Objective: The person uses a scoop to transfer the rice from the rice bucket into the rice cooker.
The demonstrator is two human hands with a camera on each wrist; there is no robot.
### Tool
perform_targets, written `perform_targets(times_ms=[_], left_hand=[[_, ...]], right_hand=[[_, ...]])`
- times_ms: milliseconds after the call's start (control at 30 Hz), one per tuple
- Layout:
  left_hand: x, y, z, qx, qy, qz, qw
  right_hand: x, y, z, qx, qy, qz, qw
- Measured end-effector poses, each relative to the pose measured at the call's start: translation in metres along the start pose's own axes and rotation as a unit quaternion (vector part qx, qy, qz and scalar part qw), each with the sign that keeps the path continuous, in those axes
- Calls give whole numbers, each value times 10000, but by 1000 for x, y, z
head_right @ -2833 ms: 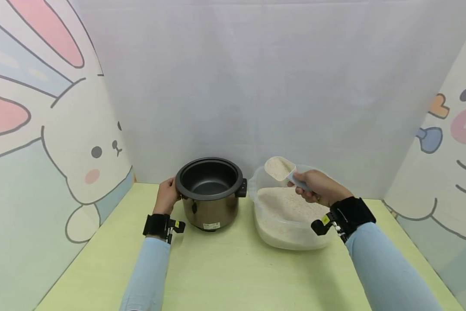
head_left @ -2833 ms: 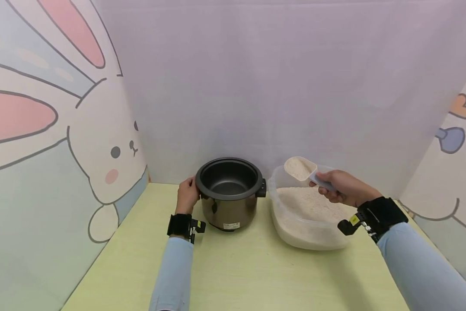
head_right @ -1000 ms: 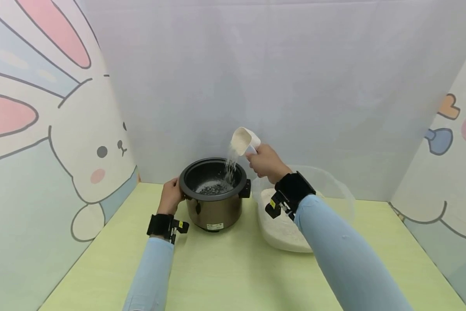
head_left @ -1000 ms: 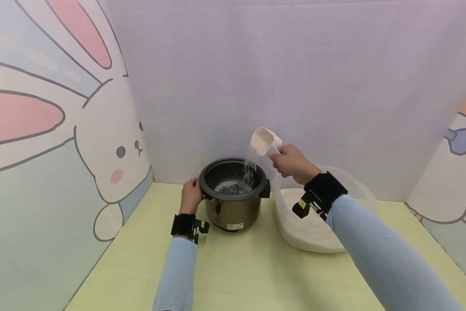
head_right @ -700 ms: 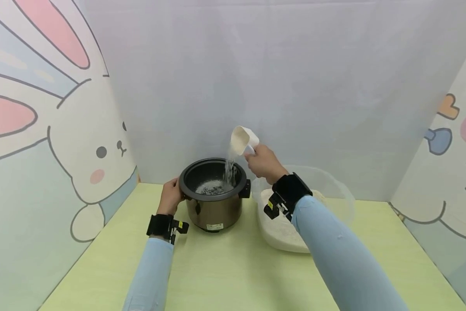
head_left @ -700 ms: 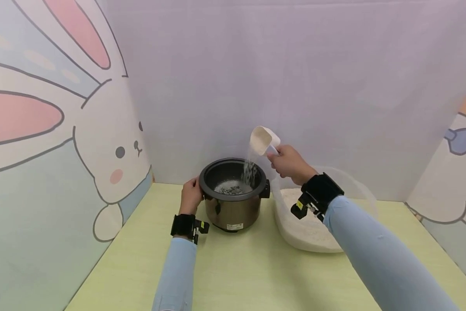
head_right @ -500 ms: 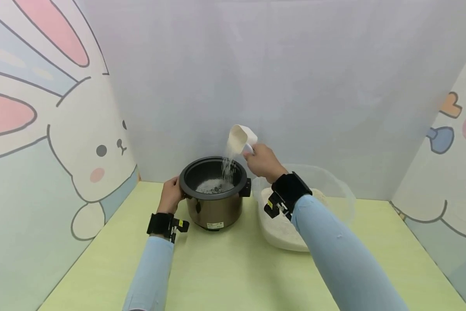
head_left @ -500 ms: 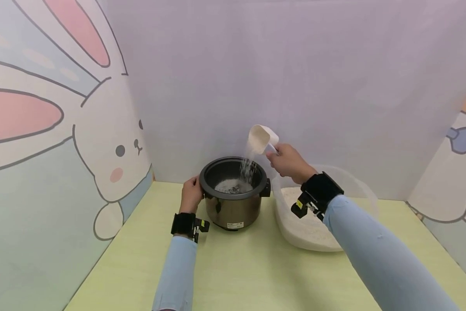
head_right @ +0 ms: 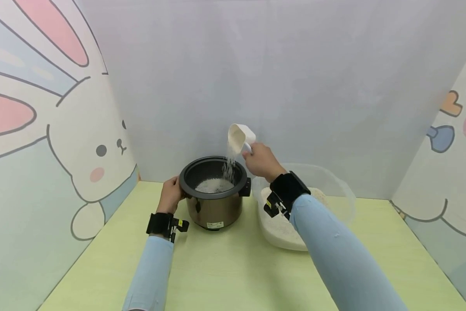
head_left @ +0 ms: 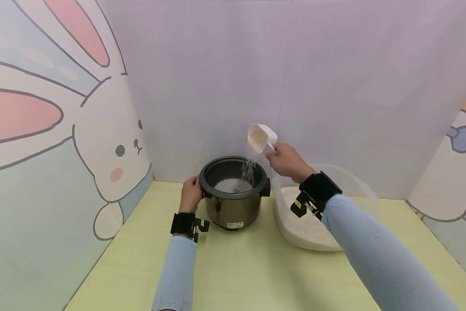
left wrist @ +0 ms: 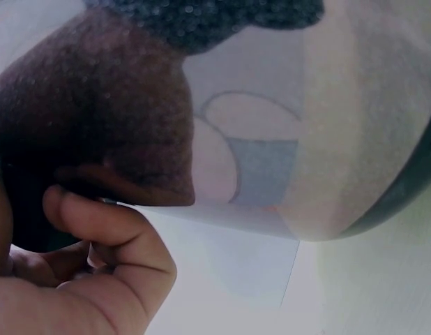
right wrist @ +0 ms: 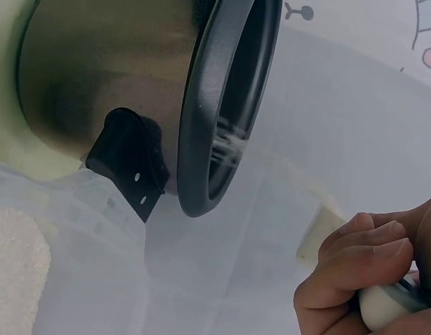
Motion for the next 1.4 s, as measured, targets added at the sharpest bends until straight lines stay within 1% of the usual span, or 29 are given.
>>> perform_targets(times_ms=[200, 467, 600, 867, 1067, 1267, 1400], left_hand=[[-1, 0, 1, -10, 10, 33, 10000], [-1, 1, 1, -46, -25, 40, 10000], [0, 0, 1, -88, -49, 62, 9999], [0, 0, 1, 5, -49, 45, 10000], [0, 0, 2, 9, -72, 21, 10000], [2, -3, 0, 6, -49, -73, 10000], [1, -3, -1, -25, -45, -81, 10000]], right_hand=[[2, 3, 0, -411, 213, -103, 9989], [2, 5, -2, -636, 314, -166, 9973], [2, 2, -2, -782, 412, -207, 9959], [0, -2, 1, -1047, 497, -272, 9929], [1, -2, 5, -1319, 676, -462, 9879], [0, -3, 8, -1509, 707, -489, 9848], [-1, -5, 9, -1772, 784, -528, 9796]])
Point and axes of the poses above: each hand's wrist, its own x-axis towards the middle knuckle, its own z-axis out of the palm, y = z × x, the point moved 7 cm from there along x, towards the middle knuckle, and after that the axes turned 14 degrees about z, right-handed, at the moved point
